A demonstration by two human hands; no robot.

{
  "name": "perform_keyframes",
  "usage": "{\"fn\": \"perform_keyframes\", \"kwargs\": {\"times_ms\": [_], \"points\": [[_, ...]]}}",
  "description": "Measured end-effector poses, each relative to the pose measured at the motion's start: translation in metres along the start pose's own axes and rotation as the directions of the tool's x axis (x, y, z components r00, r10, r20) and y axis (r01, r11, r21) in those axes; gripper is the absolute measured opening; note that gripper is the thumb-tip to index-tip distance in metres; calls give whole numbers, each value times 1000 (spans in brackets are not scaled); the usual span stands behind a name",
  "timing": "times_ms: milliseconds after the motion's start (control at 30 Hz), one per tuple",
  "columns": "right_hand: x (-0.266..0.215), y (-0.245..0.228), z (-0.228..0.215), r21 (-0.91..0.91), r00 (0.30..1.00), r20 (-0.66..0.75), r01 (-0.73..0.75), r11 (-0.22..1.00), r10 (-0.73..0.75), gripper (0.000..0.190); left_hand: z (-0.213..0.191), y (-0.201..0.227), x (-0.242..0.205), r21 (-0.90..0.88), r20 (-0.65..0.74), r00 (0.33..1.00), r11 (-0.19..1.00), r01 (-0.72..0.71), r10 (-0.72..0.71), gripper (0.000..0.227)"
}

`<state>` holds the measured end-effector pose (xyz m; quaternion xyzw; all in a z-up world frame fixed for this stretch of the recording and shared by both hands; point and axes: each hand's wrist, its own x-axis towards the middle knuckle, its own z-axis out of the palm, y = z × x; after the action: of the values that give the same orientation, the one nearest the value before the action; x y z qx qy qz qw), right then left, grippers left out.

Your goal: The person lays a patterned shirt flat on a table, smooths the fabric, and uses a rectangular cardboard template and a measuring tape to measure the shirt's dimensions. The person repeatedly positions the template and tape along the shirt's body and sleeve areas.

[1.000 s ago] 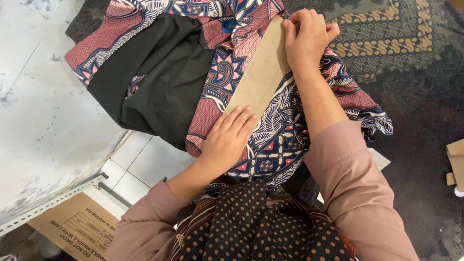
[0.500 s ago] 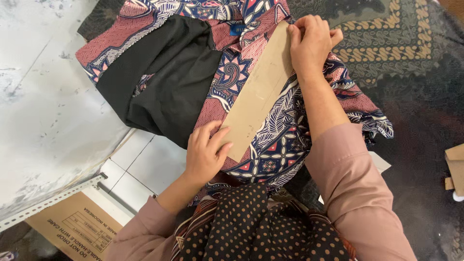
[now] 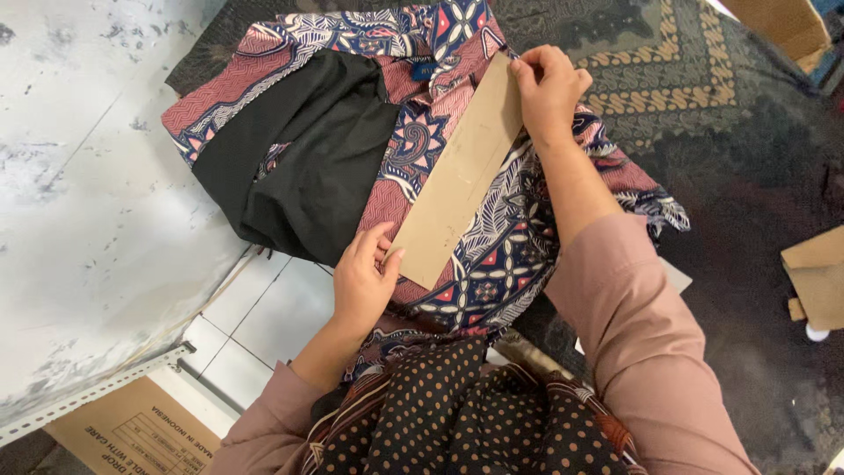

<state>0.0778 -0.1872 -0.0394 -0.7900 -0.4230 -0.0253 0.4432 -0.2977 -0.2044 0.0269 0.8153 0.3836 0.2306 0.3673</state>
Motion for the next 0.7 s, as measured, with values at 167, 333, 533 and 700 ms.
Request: {"fn": "perform_keyframes", "kwargs": {"times_ms": [167,333,533,700], "points": [[-1,-27,-37,501,985,172,-99,860,13,17,-5,2,-5,-21,-40,999,1000,-24,23,35],[-48,-68,-116,839,977,150,-207,503,152,36,-9,-3,-15,-308,39,998,950,57,-47,19],[-156,-85,-180,914,949,101,-207,348,298,35,10,11,-48,-655,252,957,753,57,146,12],[-231,-24,-236,936,883,-52,-119,331,466,21,28,40,-72,-566,353,844,810,-151,404,30]]}}
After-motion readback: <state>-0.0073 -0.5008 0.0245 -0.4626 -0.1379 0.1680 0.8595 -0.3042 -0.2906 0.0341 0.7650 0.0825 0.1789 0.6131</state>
